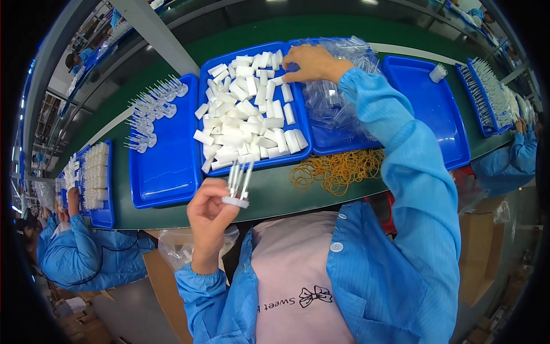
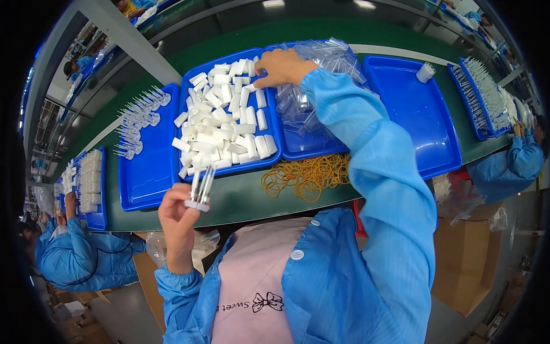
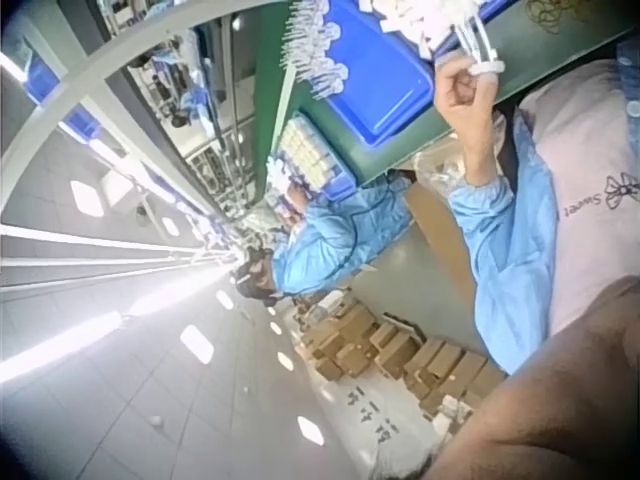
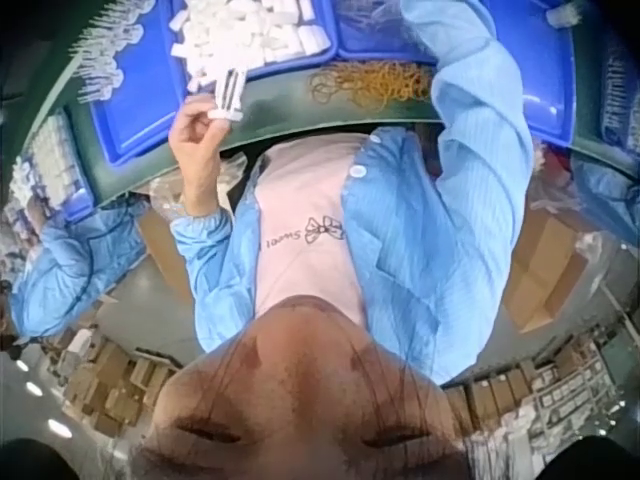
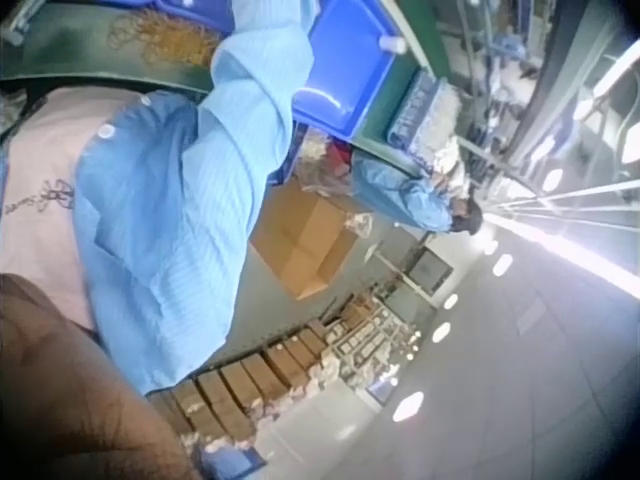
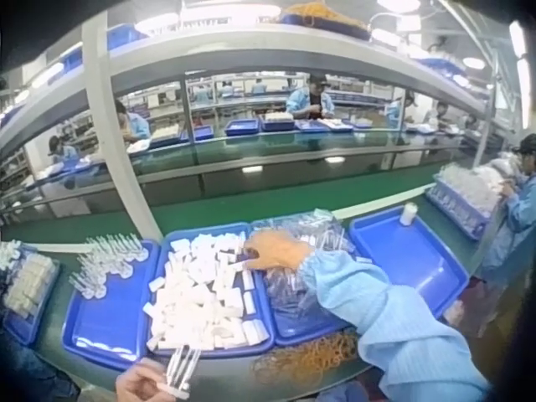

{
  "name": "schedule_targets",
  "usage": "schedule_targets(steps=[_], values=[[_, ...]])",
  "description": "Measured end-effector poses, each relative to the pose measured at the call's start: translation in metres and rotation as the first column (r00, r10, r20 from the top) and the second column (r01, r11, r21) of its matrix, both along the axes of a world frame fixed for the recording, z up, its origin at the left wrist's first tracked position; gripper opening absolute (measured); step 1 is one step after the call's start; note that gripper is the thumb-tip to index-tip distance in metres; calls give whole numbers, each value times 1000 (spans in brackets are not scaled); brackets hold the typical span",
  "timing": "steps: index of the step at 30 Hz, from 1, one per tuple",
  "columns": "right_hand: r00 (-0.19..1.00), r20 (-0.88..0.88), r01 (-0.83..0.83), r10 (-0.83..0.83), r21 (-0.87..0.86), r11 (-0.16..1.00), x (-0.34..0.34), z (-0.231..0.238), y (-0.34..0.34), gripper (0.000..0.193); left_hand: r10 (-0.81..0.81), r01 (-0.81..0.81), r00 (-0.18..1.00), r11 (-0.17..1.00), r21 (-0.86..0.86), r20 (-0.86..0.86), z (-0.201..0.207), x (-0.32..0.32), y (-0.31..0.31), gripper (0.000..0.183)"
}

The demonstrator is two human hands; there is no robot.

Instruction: The person assembles components by attaching foam pieces onto the prongs of a plastic base, fitting clear plastic sleeves over them, securing the bundle with a rubber band, and placing the finished unit into a tray.

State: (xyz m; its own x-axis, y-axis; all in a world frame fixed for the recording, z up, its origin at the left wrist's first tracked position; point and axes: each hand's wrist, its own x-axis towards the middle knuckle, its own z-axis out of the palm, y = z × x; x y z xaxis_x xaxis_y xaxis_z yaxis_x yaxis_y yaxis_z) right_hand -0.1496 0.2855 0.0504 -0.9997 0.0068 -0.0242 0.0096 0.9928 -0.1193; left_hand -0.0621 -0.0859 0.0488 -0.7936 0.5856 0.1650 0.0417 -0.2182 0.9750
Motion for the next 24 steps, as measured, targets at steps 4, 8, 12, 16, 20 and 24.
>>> schedule_targets(steps=[4,8,12,16,20,24], values=[[980,-134,-145,146,19,989,38,4,6,35,150,-151,985,988,12,80,-8,1,-21,22],[987,-36,-158,158,15,987,64,23,-4,32,258,-268,952,963,42,163,-10,2,-22,22],[989,70,-137,134,37,990,72,38,-8,28,194,-199,978,977,73,75,-18,0,-19,22],[977,-59,-207,206,-7,978,51,36,-14,21,187,-192,981,977,98,55,-18,4,-11,22],[961,-209,-187,180,-17,982,16,9,-34,20,169,-173,984,980,99,56,-17,7,-1,22],[992,-51,-104,113,150,983,-2,-12,-57,30,181,-182,983,982,41,37,-17,11,8,22]])
